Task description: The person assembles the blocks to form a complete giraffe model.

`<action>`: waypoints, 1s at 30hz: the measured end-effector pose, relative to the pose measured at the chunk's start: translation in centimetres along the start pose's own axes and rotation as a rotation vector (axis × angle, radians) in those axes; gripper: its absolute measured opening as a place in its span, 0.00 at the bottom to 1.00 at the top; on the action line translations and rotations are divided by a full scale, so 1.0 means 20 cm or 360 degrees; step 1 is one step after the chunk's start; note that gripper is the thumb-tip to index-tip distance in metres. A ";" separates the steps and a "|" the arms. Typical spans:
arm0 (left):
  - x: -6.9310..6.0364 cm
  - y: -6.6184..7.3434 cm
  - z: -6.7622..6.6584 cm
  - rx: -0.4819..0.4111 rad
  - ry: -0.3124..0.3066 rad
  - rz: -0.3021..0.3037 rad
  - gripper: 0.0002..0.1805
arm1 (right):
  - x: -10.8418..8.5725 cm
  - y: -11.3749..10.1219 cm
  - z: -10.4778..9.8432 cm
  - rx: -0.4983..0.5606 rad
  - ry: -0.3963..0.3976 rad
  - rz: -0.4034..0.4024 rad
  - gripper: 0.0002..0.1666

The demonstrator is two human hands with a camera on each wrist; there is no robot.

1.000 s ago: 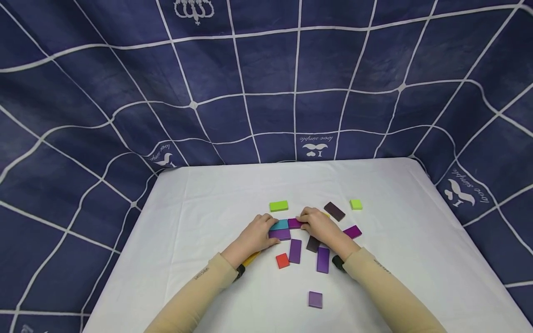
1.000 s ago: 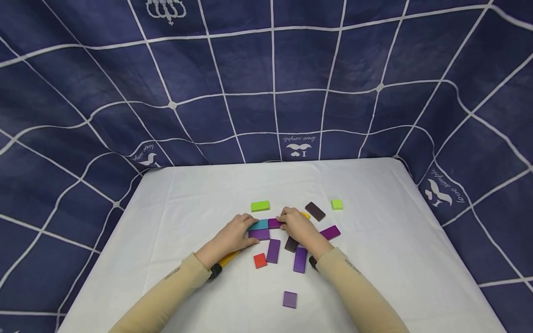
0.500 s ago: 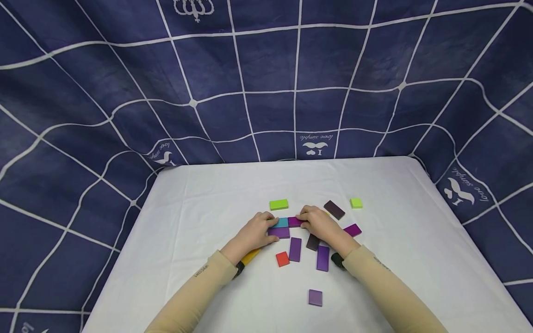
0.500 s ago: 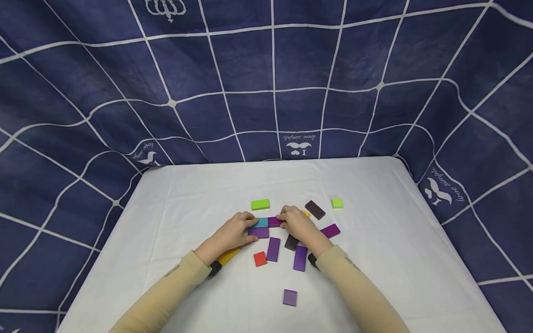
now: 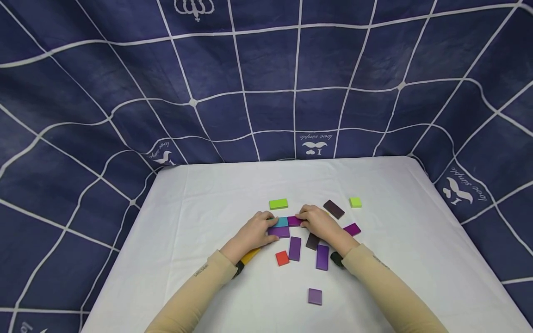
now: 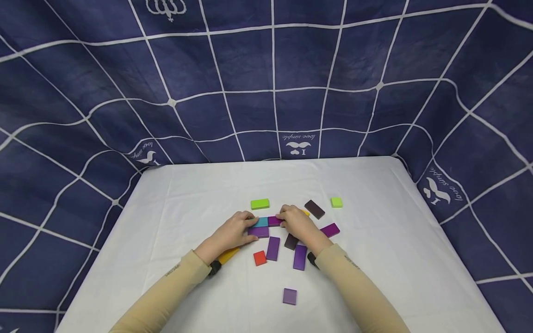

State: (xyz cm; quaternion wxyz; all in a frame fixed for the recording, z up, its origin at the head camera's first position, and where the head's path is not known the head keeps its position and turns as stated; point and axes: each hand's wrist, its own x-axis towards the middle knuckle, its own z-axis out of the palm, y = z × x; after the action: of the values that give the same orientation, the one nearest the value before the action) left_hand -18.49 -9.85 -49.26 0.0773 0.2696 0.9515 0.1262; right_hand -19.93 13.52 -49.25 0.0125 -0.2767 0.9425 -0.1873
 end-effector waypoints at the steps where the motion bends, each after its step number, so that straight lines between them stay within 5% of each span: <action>1: 0.00 0.00 0.00 0.0002 -0.0001 0.0000 0.34 | 0.00 0.00 0.00 0.0000 0.0002 0.0002 0.17; 30: -0.08 0.04 0.02 0.0007 0.0067 0.0117 0.34 | -0.10 -0.02 0.02 0.0001 0.0059 -0.0132 0.15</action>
State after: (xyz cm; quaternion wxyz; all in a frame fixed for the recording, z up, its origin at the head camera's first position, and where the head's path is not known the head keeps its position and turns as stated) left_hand -16.60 -10.04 -49.24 0.0520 0.3019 0.9427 0.1324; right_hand -17.99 14.18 -49.59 -0.0127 -0.3121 0.9301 -0.1931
